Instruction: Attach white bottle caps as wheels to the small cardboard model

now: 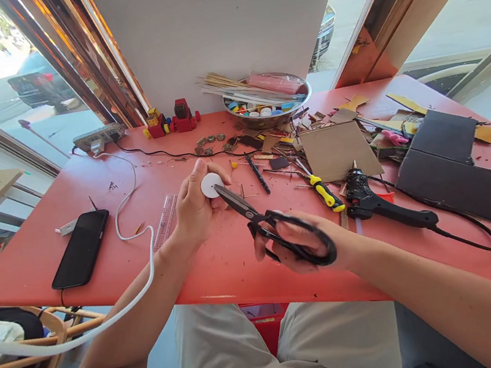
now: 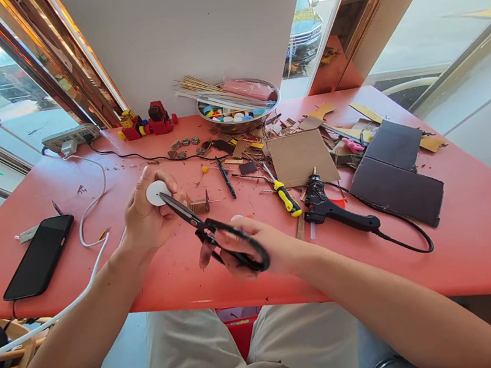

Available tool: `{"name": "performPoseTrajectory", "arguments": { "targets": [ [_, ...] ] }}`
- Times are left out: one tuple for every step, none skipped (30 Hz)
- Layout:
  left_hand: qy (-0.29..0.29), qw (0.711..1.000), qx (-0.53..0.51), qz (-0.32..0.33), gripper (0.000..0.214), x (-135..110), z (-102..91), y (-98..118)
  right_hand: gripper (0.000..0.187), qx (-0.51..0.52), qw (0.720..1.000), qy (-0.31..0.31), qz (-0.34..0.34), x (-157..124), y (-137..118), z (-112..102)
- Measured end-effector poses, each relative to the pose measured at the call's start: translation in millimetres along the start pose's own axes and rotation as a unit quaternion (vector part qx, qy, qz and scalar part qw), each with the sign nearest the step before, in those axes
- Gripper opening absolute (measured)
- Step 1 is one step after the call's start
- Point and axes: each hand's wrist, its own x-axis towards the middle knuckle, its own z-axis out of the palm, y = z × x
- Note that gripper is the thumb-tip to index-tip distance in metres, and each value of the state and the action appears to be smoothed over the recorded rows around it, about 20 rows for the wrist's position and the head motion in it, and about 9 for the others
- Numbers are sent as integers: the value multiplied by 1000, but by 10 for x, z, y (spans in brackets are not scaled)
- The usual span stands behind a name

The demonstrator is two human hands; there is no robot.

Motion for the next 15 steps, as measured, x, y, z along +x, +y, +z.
{"name": "performPoseTrajectory", "arguments": {
  "targets": [
    [9,1000,15,7,69,4,-1,2,63,-50,998,23,-11,-14,-12,0],
    [20,999,31,17,67,8,-2,0,56,-119,991,52,-22,-27,-21,-3],
    [31,998,44,28,65,10,-1,-5,48,-198,976,84,-32,-40,-25,-10],
    [41,997,53,37,63,11,1,-10,38,-281,952,115,-41,-50,-25,-19],
    [47,996,60,42,62,11,7,-15,28,-356,923,140,-49,-58,-21,-29],
    [52,996,63,40,61,9,15,-18,21,-418,894,155,-55,-64,-15,-37],
    [55,996,65,32,60,5,25,-19,18,-466,868,160,-57,-68,-8,-45],
    [57,996,65,20,61,1,36,-17,18,-504,847,161,-59,-71,0,-51],
    [57,996,62,4,62,-3,45,-14,21,-535,827,160,-62,-74,7,-56],
    [56,997,56,-11,62,-6,52,-9,24,-563,809,159,-64,-79,12,-61],
    [55,997,49,-25,63,-8,53,-4,27,-589,789,163,-69,-85,17,-67],
    [55,997,42,-36,63,-8,50,2,29,-613,767,173,-78,-94,21,-76],
    [55,997,37,-45,63,-6,41,6,30,-636,743,188,-92,-105,24,-88],
    [57,996,33,-54,62,-3,28,10,33,-658,716,207,-109,-117,28,-104],
    [58,996,30,-63,61,2,13,15,37,-676,689,227,-127,-131,31,-122]
  ]
}}
